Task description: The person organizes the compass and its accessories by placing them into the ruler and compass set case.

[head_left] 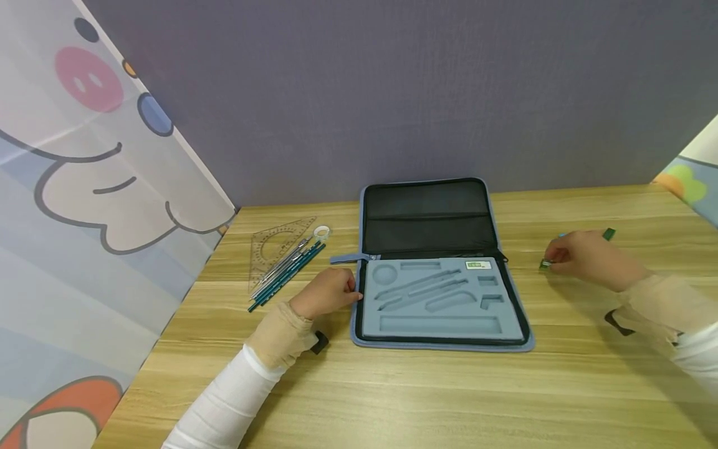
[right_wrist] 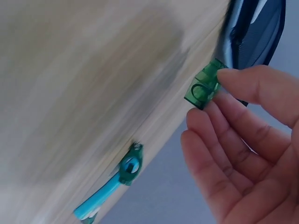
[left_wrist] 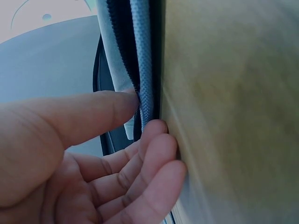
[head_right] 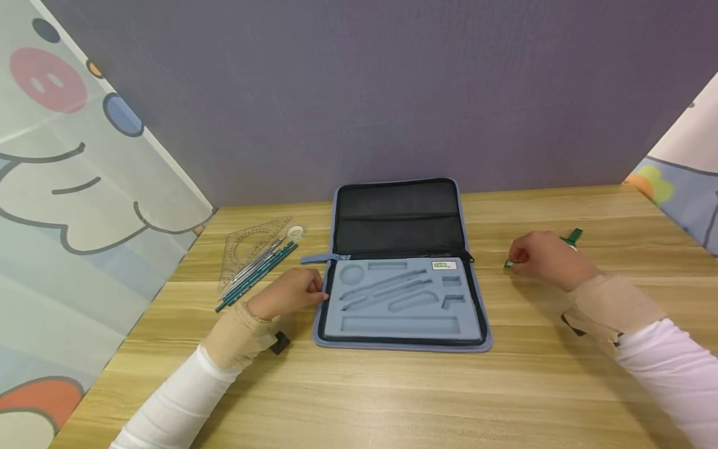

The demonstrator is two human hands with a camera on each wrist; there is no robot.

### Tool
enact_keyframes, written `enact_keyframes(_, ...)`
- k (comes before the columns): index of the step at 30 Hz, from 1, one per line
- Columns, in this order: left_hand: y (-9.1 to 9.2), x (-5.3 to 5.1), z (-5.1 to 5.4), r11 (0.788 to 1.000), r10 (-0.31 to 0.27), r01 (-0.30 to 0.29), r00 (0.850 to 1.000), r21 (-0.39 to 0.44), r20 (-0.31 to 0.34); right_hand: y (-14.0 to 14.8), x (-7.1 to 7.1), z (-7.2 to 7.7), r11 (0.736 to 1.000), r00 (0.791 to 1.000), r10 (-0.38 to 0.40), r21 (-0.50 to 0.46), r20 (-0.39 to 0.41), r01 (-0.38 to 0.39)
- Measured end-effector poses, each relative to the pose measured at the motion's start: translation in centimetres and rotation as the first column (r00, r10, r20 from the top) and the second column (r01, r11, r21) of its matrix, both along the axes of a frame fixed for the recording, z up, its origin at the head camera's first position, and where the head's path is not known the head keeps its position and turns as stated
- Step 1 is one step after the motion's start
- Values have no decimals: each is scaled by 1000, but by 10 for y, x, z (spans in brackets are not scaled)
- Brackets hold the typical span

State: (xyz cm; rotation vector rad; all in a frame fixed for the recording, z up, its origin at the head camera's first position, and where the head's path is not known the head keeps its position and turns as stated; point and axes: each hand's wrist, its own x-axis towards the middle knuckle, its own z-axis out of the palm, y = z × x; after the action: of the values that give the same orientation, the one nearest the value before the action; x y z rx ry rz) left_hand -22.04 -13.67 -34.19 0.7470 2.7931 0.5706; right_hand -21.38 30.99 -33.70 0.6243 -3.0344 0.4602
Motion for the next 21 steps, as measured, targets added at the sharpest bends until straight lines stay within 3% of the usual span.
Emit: enact_keyframes(21, 0, -1, -3, 1000, 14, -14, 1000, 4, 14, -35, 6, 9, 999, 999, 35, -30, -10, -36)
